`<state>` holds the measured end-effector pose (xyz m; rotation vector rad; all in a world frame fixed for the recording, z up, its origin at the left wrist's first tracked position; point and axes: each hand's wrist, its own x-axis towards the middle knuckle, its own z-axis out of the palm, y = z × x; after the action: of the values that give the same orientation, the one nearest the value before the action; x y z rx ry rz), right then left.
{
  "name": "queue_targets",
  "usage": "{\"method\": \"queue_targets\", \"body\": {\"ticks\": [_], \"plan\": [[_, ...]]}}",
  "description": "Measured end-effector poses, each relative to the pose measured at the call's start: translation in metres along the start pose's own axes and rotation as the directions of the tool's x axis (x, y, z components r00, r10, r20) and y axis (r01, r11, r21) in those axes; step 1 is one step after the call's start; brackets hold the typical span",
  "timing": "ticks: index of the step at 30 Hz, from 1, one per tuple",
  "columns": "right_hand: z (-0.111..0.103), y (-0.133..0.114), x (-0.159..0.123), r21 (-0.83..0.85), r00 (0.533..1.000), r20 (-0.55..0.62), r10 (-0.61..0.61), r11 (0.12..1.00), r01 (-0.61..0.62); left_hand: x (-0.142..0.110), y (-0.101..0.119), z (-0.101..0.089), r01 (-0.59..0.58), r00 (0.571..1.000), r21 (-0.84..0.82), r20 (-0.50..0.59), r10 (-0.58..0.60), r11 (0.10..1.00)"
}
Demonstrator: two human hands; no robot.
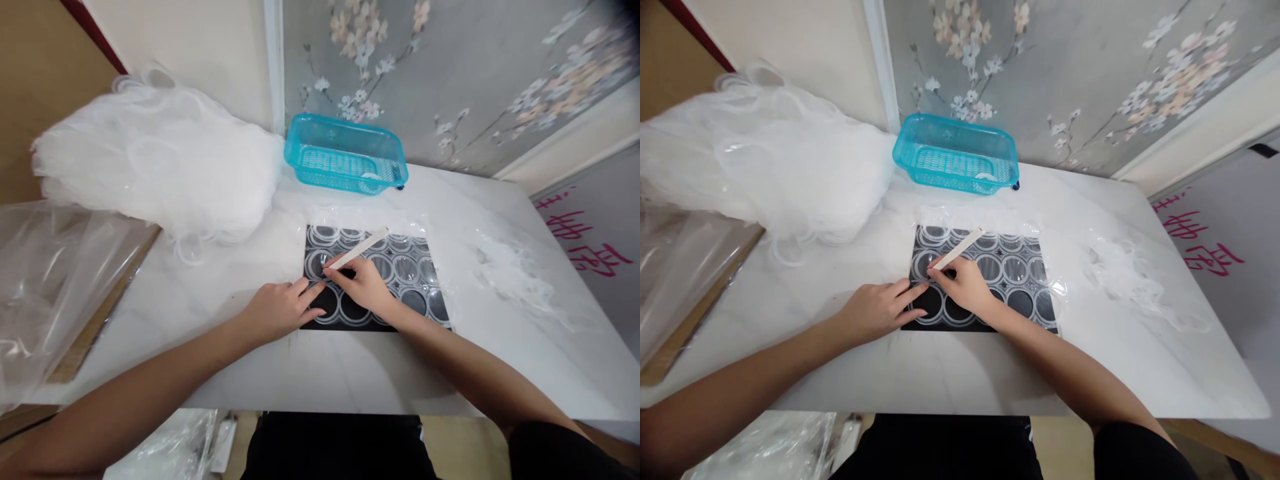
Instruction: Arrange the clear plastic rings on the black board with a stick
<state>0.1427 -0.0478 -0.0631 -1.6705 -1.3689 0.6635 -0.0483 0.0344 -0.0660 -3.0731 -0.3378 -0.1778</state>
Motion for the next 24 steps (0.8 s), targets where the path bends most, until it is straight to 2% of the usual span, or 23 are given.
{"method": "queue_targets", "body": {"ticks": [5, 8, 10, 12, 15, 17, 18, 20, 21, 23, 24], "plan": [[0.000, 0.001, -0.001, -0.071, 0.999, 0.010, -0.050, 0.996, 0.051, 0.001, 0.001, 0.000, 0.030, 0.998, 0.017, 0.054, -0.031, 0.999], [-0.002, 0.004, -0.004, -0.207, 0.976, 0.016, -0.215, 0.955, 0.214, 0.002, 0.002, -0.002, 0.049, 0.993, 0.004, 0.109, -0.050, 0.999], [-0.004, 0.006, -0.009, -0.342, 0.930, 0.068, -0.362, 0.867, 0.362, 0.003, 0.001, -0.003, 0.065, 0.987, -0.026, 0.147, -0.061, 0.998], [-0.005, 0.007, -0.016, -0.475, 0.871, 0.176, -0.459, 0.735, 0.483, 0.004, 0.000, -0.004, 0.082, 0.981, -0.072, 0.182, -0.067, 0.994], [-0.006, 0.006, -0.020, -0.577, 0.789, 0.338, -0.513, 0.549, 0.605, 0.007, -0.003, -0.008, 0.106, 0.969, -0.152, 0.239, -0.067, 0.983], [-0.011, 0.005, -0.010, -0.585, 0.753, 0.389, -0.530, 0.490, 0.647, 0.011, -0.005, -0.011, 0.113, 0.958, -0.178, 0.282, -0.059, 0.978], [-0.016, 0.005, 0.001, -0.592, 0.760, 0.349, -0.549, 0.500, 0.633, 0.012, -0.005, -0.012, 0.113, 0.953, -0.181, 0.299, -0.055, 0.977], [-0.034, 0.008, 0.031, -0.610, 0.804, 0.150, -0.576, 0.586, 0.534, 0.014, -0.006, -0.014, 0.120, 0.948, -0.180, 0.314, -0.058, 0.976], [-0.046, 0.010, 0.046, -0.601, 0.810, -0.084, -0.581, 0.677, 0.424, 0.014, -0.006, -0.014, 0.126, 0.948, -0.182, 0.312, -0.064, 0.975], [-0.070, 0.014, 0.069, -0.571, 0.781, -0.336, -0.527, 0.773, 0.276, 0.013, -0.006, -0.012, 0.142, 0.955, -0.192, 0.286, -0.084, 0.971], [-0.079, 0.015, 0.073, -0.505, 0.737, -0.486, -0.469, 0.839, 0.201, 0.012, -0.006, -0.010, 0.148, 0.960, -0.198, 0.264, -0.092, 0.969]]}}
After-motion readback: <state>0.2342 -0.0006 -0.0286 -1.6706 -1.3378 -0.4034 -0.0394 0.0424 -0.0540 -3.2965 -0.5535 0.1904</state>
